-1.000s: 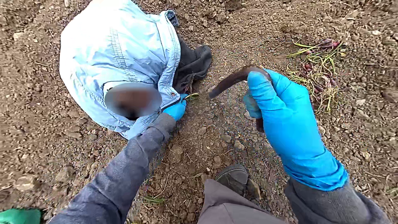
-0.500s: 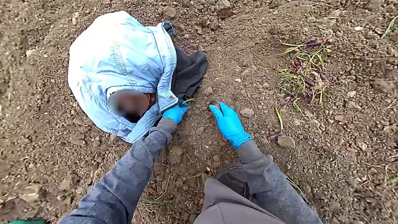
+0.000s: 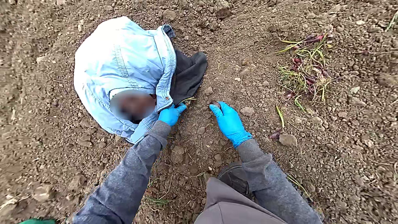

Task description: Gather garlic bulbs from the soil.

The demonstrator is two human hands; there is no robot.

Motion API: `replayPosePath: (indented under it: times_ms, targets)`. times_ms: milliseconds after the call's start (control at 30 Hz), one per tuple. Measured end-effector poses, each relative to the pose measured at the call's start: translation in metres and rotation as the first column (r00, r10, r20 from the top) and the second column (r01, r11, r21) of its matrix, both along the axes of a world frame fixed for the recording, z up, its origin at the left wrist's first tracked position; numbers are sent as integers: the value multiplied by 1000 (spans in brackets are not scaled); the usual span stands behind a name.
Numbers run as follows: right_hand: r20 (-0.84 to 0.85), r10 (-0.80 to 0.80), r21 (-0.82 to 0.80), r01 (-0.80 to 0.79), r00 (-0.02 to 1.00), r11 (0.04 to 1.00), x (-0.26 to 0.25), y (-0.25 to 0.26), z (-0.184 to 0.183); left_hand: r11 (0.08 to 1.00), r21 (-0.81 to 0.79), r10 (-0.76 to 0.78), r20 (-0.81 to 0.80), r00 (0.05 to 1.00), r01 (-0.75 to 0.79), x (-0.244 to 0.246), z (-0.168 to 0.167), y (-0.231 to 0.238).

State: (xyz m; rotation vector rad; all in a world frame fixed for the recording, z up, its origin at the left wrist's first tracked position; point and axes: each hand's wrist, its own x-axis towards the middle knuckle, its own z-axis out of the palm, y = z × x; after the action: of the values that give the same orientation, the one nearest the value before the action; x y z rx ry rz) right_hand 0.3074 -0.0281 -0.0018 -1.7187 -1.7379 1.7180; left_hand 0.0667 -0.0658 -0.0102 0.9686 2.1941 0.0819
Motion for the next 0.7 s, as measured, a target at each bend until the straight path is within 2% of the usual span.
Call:
replayPosePath:
  times_ms: [100,200,333,400,500,600,633,700]
  targets:
    - [-3,-4,-5,4,1000,1000,0,-1,-2,984,99,136,100,986,-146,9,-15,1]
    - [-7,2,1,-2,1000,1000,0,-1,-2,950,175,192,326,926,-258,14,-32,5]
    - [-11,2,-5,-3,1000,1000,1,-1,-2,924,140,205,605,769,-356,1,-51,11]
    - [-11,0,-3,0,1000,1000,1,-1,-2,895,98,245,707,663,-435,-2,-42,20]
    - [-8,4,11,-4,1000,1000,1,-2,-2,917,-36,281,766,578,-398,-15,-31,34]
    - [-13,4,6,-4,1000,1000,1,-2,-3,931,-104,298,770,565,-349,-22,-32,47]
    - [-14,4,8,-4,1000,1000,1,-2,-3,936,-102,295,753,588,-338,-22,-30,49]
    - [-15,8,3,-8,1000,1000,1,-2,-3,963,-60,236,658,715,-262,-19,-25,51]
